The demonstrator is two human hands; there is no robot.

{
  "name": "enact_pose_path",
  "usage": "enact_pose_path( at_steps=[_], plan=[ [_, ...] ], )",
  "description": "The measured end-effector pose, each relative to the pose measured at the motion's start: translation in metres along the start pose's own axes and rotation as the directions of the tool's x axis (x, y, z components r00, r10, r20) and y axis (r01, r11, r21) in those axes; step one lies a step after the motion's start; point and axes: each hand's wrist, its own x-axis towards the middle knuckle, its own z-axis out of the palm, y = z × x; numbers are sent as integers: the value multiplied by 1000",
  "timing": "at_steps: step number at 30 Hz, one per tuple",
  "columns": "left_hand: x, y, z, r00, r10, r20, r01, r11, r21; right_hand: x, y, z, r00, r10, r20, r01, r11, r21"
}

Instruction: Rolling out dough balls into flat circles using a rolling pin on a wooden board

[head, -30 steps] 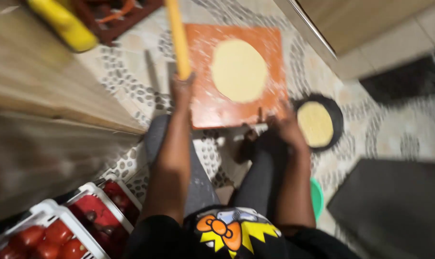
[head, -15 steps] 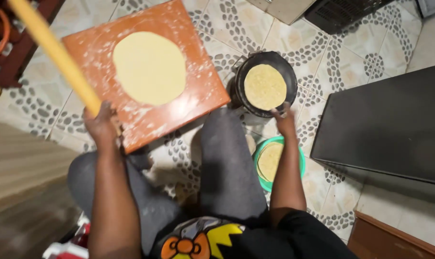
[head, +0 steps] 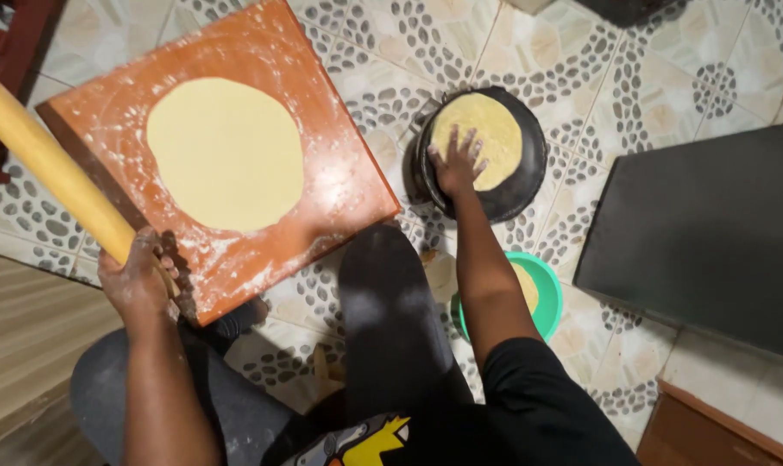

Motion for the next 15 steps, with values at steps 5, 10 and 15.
enact_pose_path(
  at_steps=[5,10,15],
  plan=[
    [2,-2,1,1000,-4,15,2,986,164,-65,30,-5,882,-346,319,431,865,-255],
    [-2,-7,2,999,36,18,-37,996,82,-112,71,-18,855,-397,332,477,854,-207],
    [-8,-9,-1,998,46,37,-46,999,15,-149,117,-53,878,-352,325,409,904,-125]
  ],
)
